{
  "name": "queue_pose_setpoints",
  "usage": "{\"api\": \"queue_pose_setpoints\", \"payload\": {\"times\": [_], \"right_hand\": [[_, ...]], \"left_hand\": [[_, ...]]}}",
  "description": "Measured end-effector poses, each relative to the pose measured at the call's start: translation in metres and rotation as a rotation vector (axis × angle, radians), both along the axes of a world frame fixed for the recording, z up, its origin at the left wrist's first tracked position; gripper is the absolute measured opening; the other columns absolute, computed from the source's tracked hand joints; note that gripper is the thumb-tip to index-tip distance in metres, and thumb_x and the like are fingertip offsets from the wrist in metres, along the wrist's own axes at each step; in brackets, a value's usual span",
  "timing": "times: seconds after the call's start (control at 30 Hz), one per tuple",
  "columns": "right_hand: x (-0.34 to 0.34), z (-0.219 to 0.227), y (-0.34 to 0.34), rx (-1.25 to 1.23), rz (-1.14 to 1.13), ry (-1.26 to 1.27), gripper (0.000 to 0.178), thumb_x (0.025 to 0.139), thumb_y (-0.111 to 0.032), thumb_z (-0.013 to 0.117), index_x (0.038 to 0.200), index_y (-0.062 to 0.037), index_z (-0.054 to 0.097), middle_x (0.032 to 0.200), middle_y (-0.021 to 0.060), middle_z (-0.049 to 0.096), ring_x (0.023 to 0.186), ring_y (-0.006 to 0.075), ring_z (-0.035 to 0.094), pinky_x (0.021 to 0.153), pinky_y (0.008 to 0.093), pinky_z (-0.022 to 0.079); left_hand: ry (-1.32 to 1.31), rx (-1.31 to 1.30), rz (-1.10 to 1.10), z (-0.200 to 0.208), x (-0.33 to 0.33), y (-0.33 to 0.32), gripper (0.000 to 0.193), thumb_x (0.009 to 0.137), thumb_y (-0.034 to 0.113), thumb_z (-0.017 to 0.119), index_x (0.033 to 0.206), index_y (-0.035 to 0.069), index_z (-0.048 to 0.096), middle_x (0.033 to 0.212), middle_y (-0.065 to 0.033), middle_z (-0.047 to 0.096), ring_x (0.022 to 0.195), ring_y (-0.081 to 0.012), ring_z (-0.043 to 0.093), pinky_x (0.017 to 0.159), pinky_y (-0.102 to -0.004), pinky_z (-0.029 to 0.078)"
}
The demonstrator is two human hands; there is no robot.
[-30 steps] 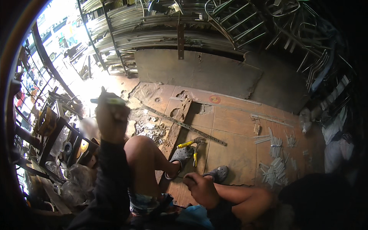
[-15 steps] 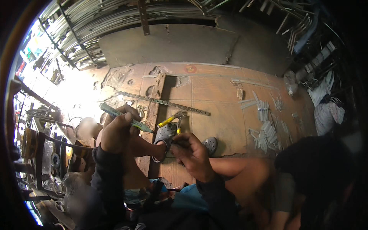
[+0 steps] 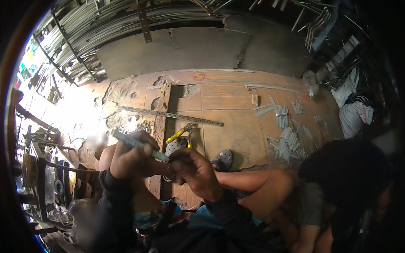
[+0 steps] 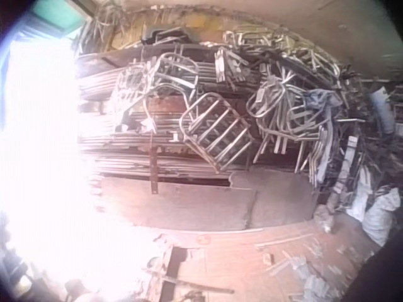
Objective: The person marks a metal rail with a marker and then uses an angle grinder to cut the rail. The person holds the rail steady with one hand while operating the grinder with the other.
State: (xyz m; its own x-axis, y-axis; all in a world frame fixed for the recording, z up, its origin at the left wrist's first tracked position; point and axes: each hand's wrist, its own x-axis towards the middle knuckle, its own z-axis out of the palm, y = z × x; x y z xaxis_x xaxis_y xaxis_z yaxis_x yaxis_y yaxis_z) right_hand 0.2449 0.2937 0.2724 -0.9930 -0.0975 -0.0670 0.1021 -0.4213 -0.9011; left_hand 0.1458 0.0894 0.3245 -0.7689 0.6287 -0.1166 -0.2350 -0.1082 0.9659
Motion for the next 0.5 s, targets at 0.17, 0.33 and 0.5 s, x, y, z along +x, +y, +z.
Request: {"api": "queue_pose_setpoints", "payload": {"times": [0.17,0.33,0.5], "right_hand": [[0.004,-0.005,-0.006,-0.07,0.057,0.064,0.019,0.107,-0.014,0.058,0.123,-0.0035,0.055,0.087,0.0066,0.066,0.06,0.0085,0.057,0.053,0.0235,0.045],[0.007,-0.001,-0.02,-0.213,0.016,0.0,0.014,0.109,-0.016,0.054,0.117,-0.0045,0.055,0.078,0.0038,0.058,0.051,0.007,0.048,0.045,0.0229,0.038],[0.008,0.005,-0.018,-0.268,0.068,-0.104,0.017,0.111,-0.021,0.051,0.115,-0.0051,0.056,0.075,0.0027,0.055,0.049,0.0058,0.042,0.042,0.0222,0.034]], "left_hand": [[-0.044,0.07,-0.066,0.007,0.009,0.0,0.02,0.098,0.015,0.067,0.106,-0.003,0.066,0.088,-0.0089,0.07,0.076,-0.0122,0.065,0.067,-0.0259,0.051],[0.05,0.067,-0.042,0.004,0.009,0.003,0.018,0.094,0.015,0.069,0.101,-0.001,0.066,0.086,-0.0061,0.068,0.073,-0.0086,0.058,0.066,-0.0228,0.044],[0.022,0.021,-0.093,0.001,0.006,0.0,0.016,0.094,0.015,0.07,0.097,0.0,0.067,0.087,-0.0055,0.068,0.075,-0.009,0.059,0.067,-0.0241,0.045]]}}
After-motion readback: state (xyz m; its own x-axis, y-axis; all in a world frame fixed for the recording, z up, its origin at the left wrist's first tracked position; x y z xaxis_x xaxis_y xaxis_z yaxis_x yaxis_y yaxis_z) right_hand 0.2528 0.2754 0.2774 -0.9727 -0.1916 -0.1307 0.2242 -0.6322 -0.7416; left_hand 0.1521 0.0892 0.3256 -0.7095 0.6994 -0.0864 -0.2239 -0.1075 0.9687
